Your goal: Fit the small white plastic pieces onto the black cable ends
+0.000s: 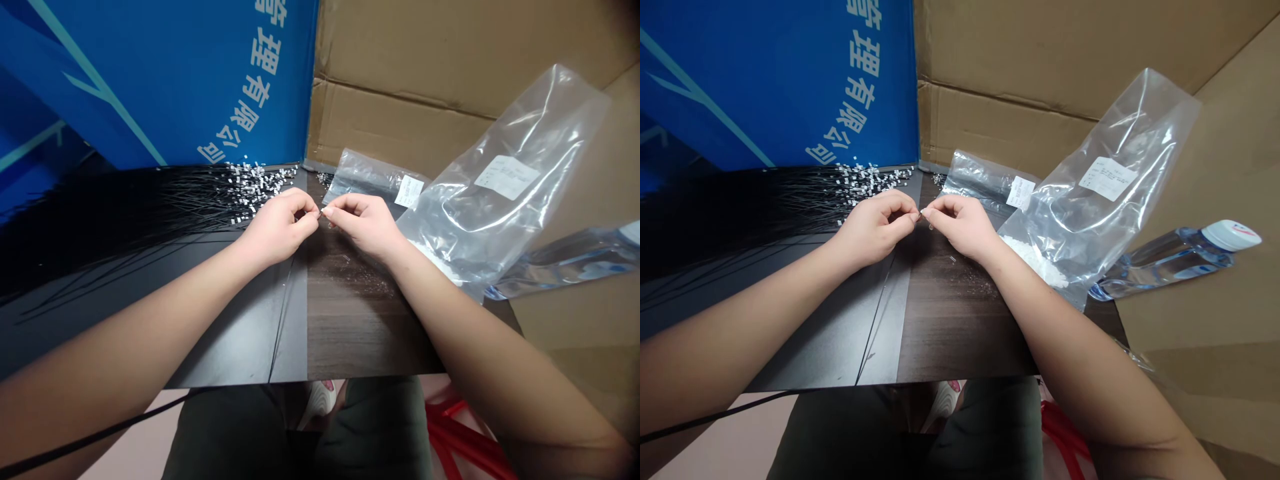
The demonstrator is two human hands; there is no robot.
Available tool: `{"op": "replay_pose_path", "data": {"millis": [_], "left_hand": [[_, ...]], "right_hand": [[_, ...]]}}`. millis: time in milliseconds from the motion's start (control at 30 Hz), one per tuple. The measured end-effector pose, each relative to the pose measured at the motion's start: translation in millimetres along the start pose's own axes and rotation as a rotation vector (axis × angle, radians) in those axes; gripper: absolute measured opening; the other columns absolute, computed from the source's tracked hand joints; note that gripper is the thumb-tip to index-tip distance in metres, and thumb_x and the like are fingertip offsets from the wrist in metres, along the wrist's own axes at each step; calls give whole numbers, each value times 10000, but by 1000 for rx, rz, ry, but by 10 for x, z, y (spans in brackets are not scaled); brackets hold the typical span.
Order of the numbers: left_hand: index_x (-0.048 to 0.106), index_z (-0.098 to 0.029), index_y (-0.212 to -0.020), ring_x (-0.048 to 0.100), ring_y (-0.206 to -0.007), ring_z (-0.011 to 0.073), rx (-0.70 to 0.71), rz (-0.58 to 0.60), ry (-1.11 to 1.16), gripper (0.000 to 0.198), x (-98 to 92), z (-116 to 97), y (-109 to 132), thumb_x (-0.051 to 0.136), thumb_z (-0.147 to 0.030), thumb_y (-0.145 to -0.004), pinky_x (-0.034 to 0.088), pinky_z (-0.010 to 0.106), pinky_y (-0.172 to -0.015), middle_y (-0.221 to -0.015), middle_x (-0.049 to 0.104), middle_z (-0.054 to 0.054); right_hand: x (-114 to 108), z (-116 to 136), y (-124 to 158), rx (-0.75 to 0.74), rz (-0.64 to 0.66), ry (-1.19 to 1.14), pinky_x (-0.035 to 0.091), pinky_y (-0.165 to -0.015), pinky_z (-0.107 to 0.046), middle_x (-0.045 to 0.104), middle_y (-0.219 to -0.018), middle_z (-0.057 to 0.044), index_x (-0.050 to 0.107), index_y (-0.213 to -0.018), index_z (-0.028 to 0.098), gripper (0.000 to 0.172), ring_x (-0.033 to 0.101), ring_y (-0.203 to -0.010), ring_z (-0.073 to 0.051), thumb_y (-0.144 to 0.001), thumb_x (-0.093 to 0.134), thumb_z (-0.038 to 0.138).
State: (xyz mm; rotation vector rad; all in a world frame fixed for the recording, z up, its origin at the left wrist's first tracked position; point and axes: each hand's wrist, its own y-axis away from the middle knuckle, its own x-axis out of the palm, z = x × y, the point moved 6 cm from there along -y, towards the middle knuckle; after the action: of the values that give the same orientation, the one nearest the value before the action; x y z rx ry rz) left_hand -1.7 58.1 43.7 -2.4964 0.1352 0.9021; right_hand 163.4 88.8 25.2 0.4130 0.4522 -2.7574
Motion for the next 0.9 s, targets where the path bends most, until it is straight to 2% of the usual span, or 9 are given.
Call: {"op": "replay_pose_path", "data": {"millis": [267, 900], "left_hand": [[617, -204, -750, 631, -892, 214, 52, -10, -1, 149, 4, -27, -2, 563, -266, -874, 495, 365, -840, -892, 681, 45], [614, -205, -778, 633, -903, 214, 72, 10, -32, 120, 16, -41, 10, 549, -249, -868, 495, 361, -840, -917, 675, 51]], "right_hand": [[11, 16, 3, -16, 18, 6, 467, -752, -325, 707, -808, -16, 720, -803, 183, 204, 587, -749, -151, -873, 746, 372], [5, 100, 11, -44, 58, 91, 460, -758, -331, 726, -836, -23, 726, -814, 180, 176, 595, -768, -162, -872, 702, 343]]}}
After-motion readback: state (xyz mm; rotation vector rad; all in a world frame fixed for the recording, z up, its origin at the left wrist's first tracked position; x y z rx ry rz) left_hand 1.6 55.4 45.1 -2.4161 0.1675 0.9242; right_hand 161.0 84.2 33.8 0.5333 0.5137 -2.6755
